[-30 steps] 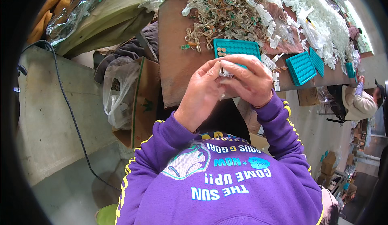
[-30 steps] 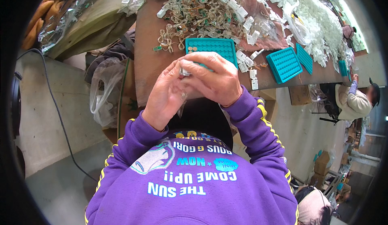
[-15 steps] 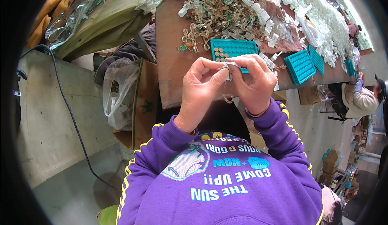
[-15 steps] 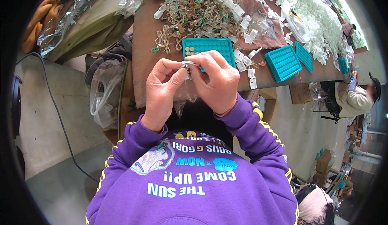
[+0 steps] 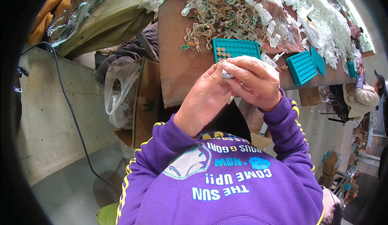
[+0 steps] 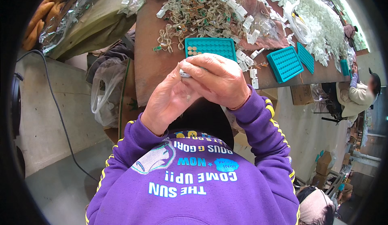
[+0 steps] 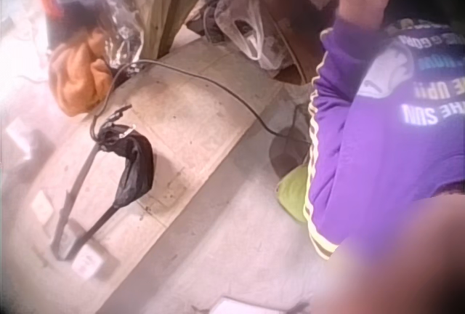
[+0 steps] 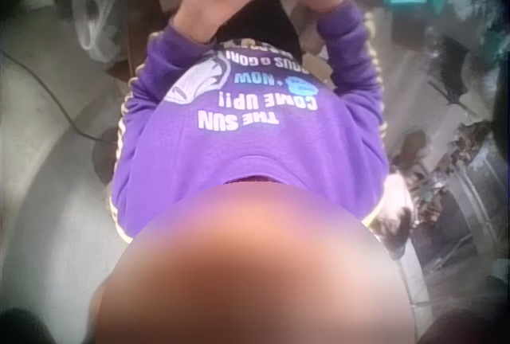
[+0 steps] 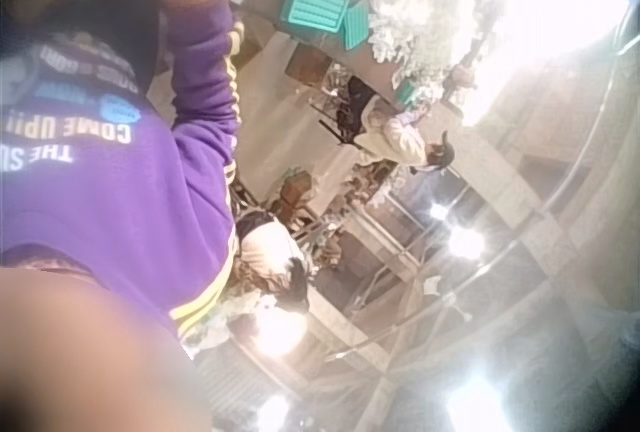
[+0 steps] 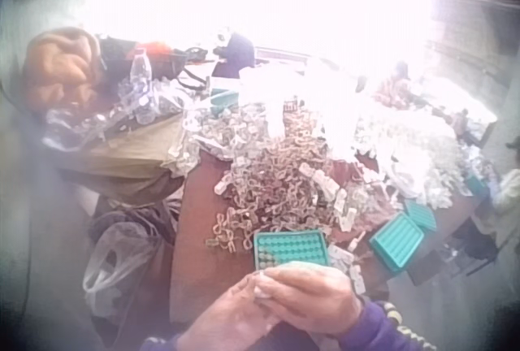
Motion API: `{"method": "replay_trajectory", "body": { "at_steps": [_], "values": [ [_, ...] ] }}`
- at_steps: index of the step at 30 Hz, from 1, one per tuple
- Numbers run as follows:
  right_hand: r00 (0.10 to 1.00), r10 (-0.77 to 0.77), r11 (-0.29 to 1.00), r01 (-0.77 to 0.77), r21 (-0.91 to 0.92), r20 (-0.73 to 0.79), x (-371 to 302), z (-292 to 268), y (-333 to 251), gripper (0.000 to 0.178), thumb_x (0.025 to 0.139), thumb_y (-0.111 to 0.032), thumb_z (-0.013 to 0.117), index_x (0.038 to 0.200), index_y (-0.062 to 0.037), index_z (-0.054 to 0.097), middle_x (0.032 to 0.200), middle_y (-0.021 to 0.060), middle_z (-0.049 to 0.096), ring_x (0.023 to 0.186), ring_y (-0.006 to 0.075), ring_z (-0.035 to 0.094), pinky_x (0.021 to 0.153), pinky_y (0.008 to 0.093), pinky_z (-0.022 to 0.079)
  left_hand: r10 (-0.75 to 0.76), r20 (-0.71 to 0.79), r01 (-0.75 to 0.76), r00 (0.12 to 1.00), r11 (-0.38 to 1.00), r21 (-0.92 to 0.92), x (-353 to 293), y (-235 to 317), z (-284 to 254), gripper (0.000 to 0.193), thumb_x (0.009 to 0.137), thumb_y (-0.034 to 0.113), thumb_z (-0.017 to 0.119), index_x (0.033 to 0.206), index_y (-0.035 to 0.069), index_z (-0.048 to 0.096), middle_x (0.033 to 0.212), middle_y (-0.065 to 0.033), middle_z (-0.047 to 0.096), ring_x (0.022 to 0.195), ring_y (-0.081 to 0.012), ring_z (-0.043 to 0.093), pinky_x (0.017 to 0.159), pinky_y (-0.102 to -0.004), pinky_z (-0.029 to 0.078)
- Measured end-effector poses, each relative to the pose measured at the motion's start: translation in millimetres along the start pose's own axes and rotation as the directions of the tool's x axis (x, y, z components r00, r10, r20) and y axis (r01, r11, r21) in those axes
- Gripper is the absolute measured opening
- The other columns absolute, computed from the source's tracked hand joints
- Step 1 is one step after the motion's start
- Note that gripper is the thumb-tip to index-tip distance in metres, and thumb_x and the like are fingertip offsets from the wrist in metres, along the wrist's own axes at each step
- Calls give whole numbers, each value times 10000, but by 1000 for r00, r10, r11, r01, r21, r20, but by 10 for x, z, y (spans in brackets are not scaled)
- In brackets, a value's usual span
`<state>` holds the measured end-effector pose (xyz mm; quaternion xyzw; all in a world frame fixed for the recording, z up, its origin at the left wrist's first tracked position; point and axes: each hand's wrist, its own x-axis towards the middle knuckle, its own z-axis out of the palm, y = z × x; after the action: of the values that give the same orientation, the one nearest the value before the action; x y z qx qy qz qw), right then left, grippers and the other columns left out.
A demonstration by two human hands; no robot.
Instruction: The person repeatedly picks small white plastic housings and thin wires from a cluttered table, inserts the wires into the housings, and places the assembled units into a teal tray. The person handles items one at a time and continues the same assembly cycle throughout the clip.
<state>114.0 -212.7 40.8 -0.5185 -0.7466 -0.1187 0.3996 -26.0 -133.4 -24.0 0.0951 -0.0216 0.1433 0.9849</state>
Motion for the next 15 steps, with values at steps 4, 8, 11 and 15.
{"method": "replay_trajectory", "body": {
  "at_steps": [4,8,11,15],
  "values": [
    [999,-39,999,39,-25,15,-34,-19,54,310,686,-54,776,978,5,691,915,101,664,780,260,683,684,338,568,-71,50,75,996,994,-80,-21,-8,4,344,1028,264,471,1308,65,480,1229,-61,568,1138,-185,558,1017,-391,458],
    [999,0,999,1,-35,43,-83,-46,67,279,690,-55,769,952,-3,689,894,87,661,755,244,681,653,325,564,-84,-59,86,995,996,36,-35,-6,84,330,1025,240,474,1286,39,493,1182,-73,600,1102,-192,584,1007,-387,460],
    [998,54,998,-52,-47,40,-103,-51,63,290,693,-70,776,962,-15,684,883,77,660,743,235,678,633,321,561,68,-144,-29,987,965,261,-37,0,171,283,1001,211,525,1211,21,531,1104,-63,634,1007,-151,620,916,-318,483],
    [995,85,995,-82,-55,59,-93,-63,81,321,708,-107,785,1004,-42,678,862,68,655,730,240,674,631,325,561,238,-183,-106,954,836,539,-47,20,263,251,955,143,582,1136,-29,555,1047,-92,663,943,-122,641,887,-276,495]
  ]
}}
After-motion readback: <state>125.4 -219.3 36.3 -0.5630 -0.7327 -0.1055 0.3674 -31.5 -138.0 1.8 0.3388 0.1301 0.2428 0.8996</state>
